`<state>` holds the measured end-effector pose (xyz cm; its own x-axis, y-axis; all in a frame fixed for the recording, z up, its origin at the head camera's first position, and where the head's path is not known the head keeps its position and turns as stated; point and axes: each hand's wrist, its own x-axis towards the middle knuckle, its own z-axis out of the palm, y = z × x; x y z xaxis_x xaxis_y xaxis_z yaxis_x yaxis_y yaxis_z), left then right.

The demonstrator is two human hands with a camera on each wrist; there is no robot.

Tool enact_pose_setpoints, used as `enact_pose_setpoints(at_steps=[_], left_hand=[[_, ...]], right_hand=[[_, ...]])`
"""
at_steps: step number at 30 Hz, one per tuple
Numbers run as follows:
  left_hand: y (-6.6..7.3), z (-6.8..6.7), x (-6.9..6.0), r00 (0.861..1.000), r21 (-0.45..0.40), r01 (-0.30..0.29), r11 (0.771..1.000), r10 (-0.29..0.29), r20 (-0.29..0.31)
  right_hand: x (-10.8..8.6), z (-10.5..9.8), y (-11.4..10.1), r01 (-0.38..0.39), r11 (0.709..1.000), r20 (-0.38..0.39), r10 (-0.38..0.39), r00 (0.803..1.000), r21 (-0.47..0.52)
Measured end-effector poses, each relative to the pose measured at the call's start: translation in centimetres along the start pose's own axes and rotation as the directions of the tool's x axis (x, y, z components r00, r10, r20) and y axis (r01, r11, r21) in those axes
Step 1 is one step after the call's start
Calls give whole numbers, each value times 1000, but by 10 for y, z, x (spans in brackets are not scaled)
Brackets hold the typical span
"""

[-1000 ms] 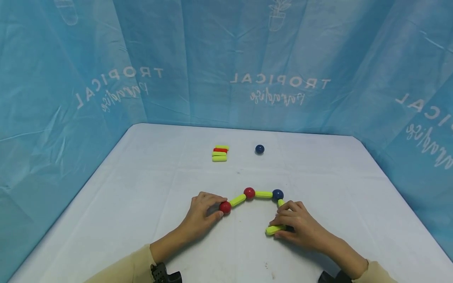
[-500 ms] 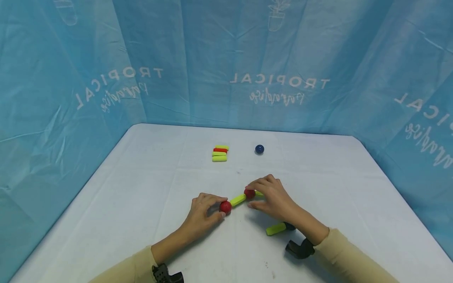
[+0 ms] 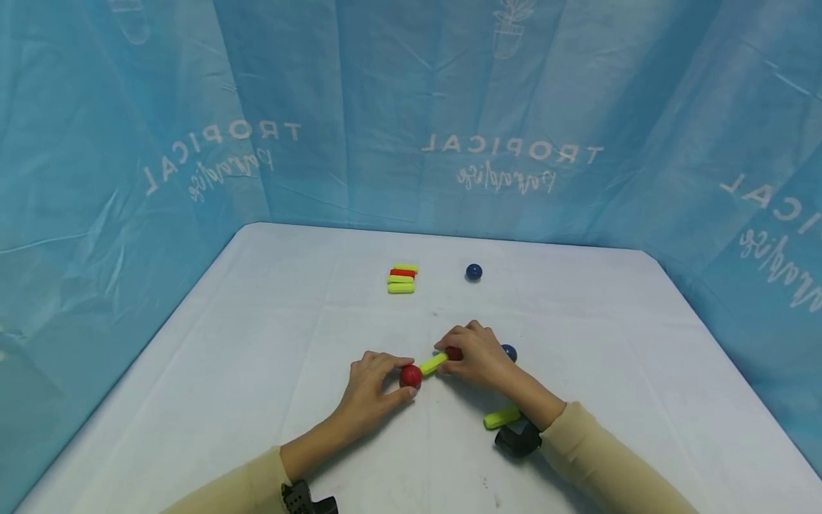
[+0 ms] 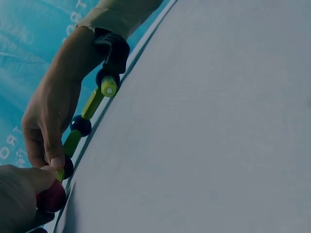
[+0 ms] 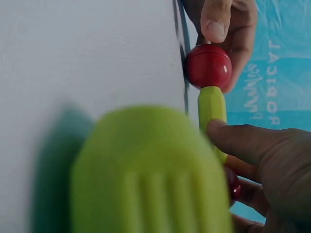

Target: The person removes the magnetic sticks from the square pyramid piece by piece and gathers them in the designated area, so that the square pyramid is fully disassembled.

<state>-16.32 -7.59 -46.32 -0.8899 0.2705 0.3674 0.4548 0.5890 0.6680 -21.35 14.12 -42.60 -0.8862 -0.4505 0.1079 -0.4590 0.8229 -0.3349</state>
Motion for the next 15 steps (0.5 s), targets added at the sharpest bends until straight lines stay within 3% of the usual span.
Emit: enact_pose_setpoints(at_steps=[7, 15], left_hand=[[6, 7, 7, 999, 100, 40, 994, -39, -17], [2, 10, 25, 1000, 102, 15, 995, -17, 21]], right_hand=[[-5, 6, 5, 27, 999, -73, -29, 997, -31], [-15, 5, 9, 41, 997, -102, -48, 994, -69]])
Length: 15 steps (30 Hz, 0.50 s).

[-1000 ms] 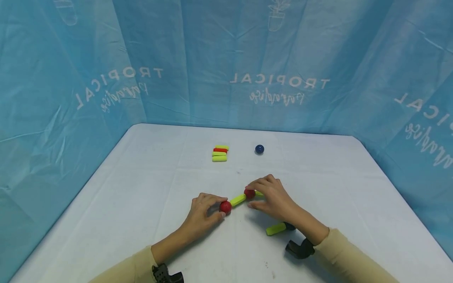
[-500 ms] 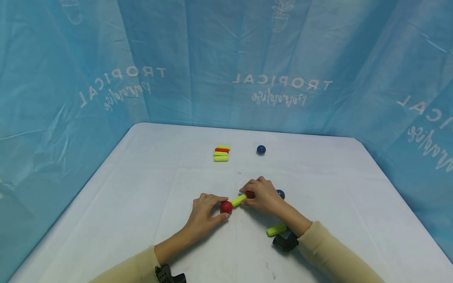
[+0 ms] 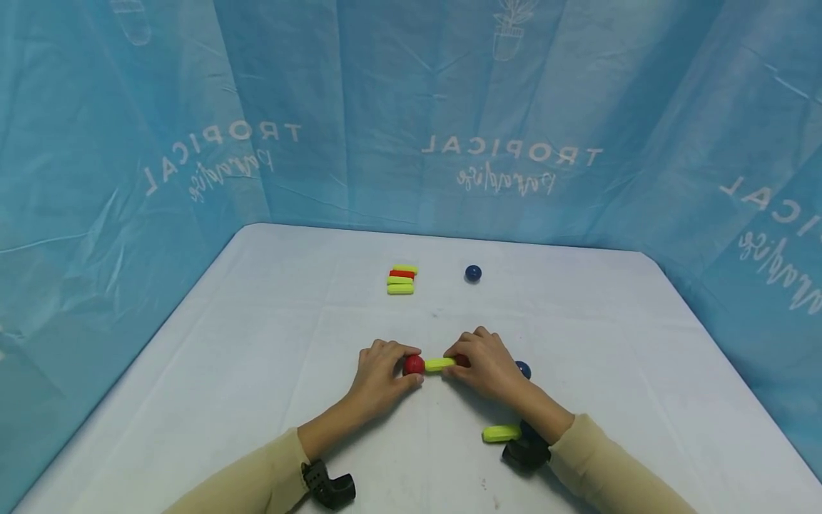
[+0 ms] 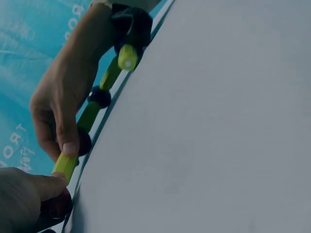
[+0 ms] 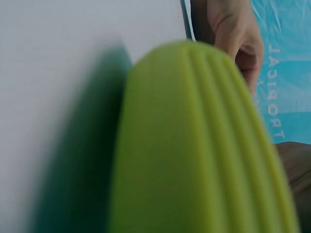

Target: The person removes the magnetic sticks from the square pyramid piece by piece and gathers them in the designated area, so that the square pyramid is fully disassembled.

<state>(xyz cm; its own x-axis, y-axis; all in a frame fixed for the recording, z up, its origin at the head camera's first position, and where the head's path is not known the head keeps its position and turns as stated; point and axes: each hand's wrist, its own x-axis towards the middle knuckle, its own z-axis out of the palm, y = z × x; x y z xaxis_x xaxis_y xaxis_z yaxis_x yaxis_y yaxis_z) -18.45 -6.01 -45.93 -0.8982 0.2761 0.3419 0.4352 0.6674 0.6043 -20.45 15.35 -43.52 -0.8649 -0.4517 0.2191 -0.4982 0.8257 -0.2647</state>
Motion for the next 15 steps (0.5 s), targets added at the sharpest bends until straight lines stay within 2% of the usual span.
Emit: enact_pose_setpoints(at_steps=[8, 15], left_hand=[[-2, 3, 9, 998, -4, -19, 1000, 20, 68], [0, 3, 10, 997, 35, -39, 999, 37, 62]], right_hand=[[-6, 1, 7, 31, 999, -22, -31, 999, 19], [-6, 3, 10, 46, 999, -24, -46, 999, 12]])
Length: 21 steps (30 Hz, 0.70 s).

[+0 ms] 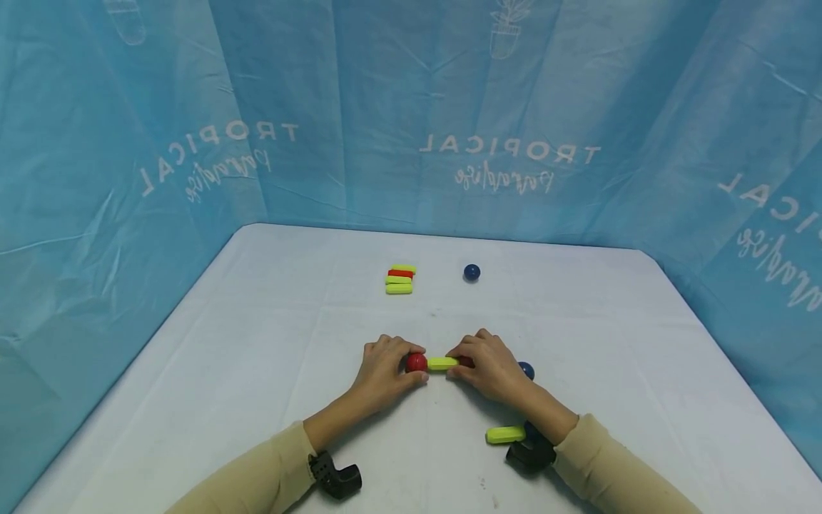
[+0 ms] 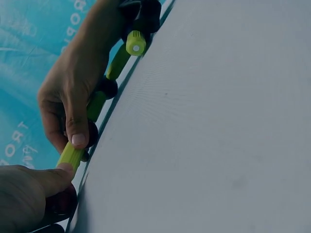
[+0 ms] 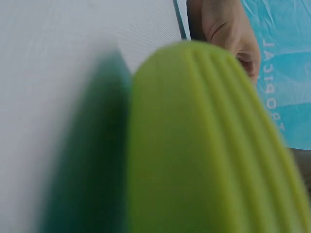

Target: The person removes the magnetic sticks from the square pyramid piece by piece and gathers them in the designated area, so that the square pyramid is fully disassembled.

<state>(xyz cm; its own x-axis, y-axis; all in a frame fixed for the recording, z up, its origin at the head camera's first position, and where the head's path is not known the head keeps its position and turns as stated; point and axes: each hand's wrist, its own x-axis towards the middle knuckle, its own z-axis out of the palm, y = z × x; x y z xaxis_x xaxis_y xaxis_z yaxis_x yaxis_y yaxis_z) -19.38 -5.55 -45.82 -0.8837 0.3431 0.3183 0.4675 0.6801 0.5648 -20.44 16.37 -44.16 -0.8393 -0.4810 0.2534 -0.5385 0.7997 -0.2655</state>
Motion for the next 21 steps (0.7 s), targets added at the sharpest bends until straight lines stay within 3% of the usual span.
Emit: enact_pose_setpoints(at_steps=[8, 12, 17, 21], left_hand=[[4, -7, -4, 999, 15, -32, 999, 32, -28], [-1, -16, -4, 999, 35, -30, 999, 32, -43], [-18, -31, 7, 994, 42, 79, 996, -75, -77], [-21, -33, 38, 986, -22, 166, 986, -166, -14]], right_hand=[[-3, -2, 1, 26, 1000, -1, -26, 1000, -8], [-5, -4, 4, 29, 1000, -1, -29, 1000, 10], [-10, -8, 13, -17, 999, -14, 18, 1000, 37], [-11, -8, 16, -14, 998, -12, 15, 1000, 53]])
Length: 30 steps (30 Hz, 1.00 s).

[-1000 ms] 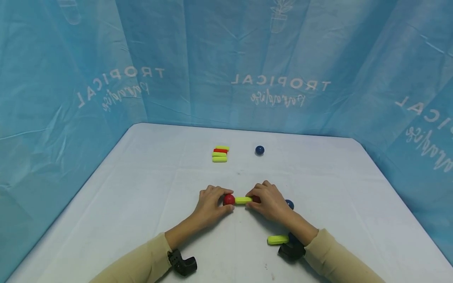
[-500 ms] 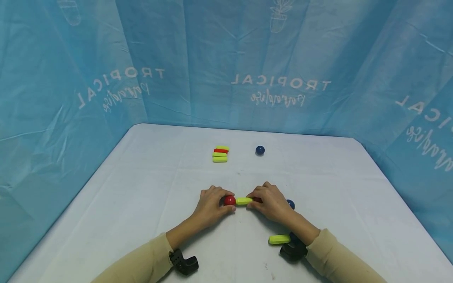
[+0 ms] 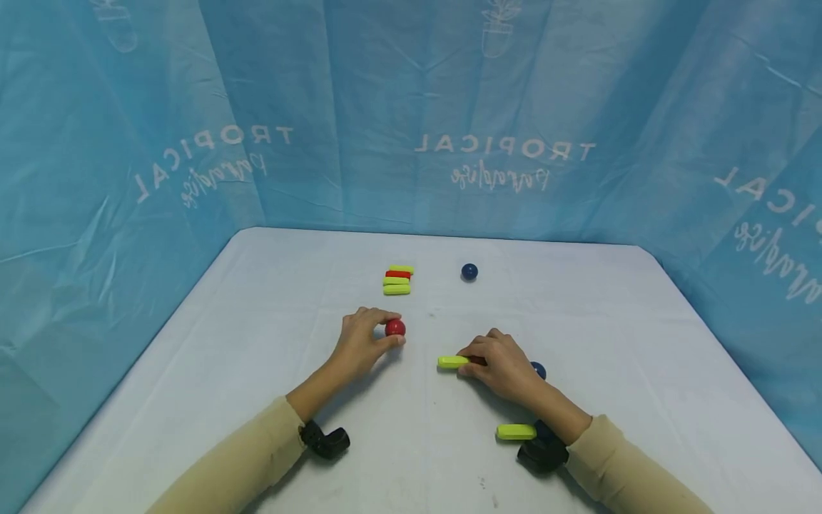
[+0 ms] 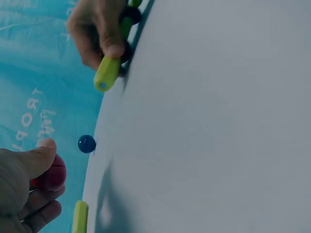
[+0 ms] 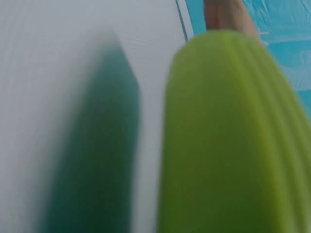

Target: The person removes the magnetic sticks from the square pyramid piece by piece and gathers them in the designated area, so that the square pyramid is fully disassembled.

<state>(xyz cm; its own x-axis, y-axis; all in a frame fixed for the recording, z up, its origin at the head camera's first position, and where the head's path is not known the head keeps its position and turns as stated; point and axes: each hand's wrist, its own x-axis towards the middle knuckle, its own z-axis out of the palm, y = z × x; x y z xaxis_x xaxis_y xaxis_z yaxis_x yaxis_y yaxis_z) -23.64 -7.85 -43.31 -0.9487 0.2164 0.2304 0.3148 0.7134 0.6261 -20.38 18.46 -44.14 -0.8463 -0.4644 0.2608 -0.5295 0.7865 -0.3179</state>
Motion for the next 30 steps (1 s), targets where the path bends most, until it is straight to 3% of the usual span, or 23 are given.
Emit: enact_pose_setpoints(at_steps=[4, 8, 13, 17, 20, 30], left_hand=[[11, 15, 50, 998, -47, 57, 997, -56, 41], [18, 33, 95, 998, 10, 46, 999, -47, 45], [26, 48, 130, 993, 85, 88, 993, -94, 73], [27, 55, 145, 989, 84, 127, 988, -133, 67], [25, 59, 151, 991, 110, 114, 987, -121, 58], [23, 69, 156, 987, 230, 93, 969, -120, 103]], right_hand=[[2, 0, 0, -1, 1000, 2, 1, 1000, 2], [3, 2, -2, 7, 1000, 11, -7, 1000, -10], [3, 2, -4, 25, 999, 1, -25, 1000, -21], [4, 1, -6, 38, 999, -6, -38, 999, -23], [4, 1, -7, 44, 999, -2, -44, 999, -32], [2, 2, -6, 32, 998, -8, -33, 999, -56]])
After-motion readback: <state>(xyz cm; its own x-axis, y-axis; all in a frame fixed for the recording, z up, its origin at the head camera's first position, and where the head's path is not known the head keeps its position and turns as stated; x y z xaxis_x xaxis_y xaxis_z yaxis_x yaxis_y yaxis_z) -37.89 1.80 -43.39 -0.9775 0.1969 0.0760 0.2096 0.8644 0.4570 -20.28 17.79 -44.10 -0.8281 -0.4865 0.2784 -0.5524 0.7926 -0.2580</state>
